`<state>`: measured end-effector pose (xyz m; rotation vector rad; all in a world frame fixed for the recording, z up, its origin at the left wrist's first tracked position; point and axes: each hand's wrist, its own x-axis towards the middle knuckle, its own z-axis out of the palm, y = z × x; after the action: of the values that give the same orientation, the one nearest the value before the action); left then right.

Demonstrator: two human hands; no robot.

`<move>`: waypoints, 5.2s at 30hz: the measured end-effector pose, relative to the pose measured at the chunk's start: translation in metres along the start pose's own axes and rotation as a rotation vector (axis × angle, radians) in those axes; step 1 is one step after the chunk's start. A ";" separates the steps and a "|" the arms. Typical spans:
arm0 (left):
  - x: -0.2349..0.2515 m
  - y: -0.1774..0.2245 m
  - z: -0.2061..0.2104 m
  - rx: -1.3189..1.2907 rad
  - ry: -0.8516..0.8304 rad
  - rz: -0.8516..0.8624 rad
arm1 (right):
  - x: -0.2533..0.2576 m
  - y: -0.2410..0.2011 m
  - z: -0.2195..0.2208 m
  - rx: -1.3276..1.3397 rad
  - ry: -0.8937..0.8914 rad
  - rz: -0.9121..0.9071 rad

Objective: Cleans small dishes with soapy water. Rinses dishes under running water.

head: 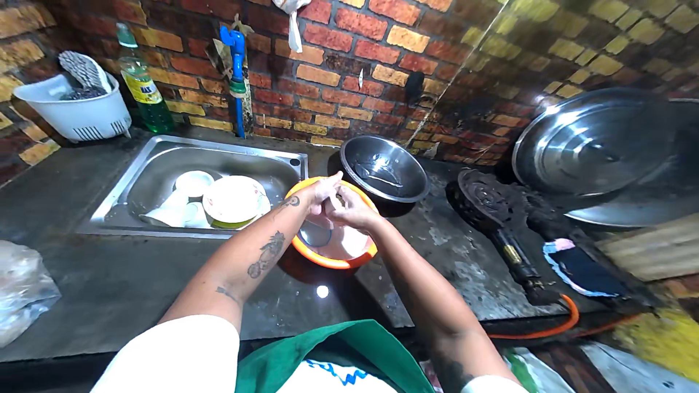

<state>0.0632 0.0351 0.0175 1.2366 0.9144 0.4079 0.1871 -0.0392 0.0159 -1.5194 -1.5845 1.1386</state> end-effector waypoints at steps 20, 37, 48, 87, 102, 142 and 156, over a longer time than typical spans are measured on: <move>-0.044 -0.014 0.019 0.460 -0.014 0.419 | -0.009 0.017 0.000 0.057 0.694 -0.465; -0.052 -0.018 0.043 0.571 0.052 0.866 | -0.013 -0.002 -0.007 0.952 0.618 -0.150; -0.017 -0.012 0.019 -0.007 0.366 0.410 | -0.044 -0.003 0.025 0.659 0.548 -0.016; -0.034 -0.016 -0.012 -0.138 0.325 0.215 | 0.040 0.021 -0.011 -0.027 0.415 0.155; -0.047 -0.051 -0.232 1.003 0.875 -0.091 | 0.033 0.039 0.036 -1.025 -0.260 0.453; -0.022 -0.001 -0.008 0.449 0.260 0.081 | -0.013 0.006 0.027 -0.431 0.046 -0.292; -0.024 -0.039 -0.025 -0.204 0.064 0.208 | 0.025 0.044 -0.003 -0.082 0.395 0.128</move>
<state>0.0220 0.0214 -0.0114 1.1384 0.7791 0.6924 0.2050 -0.0164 -0.0256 -1.7924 -1.2929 0.7831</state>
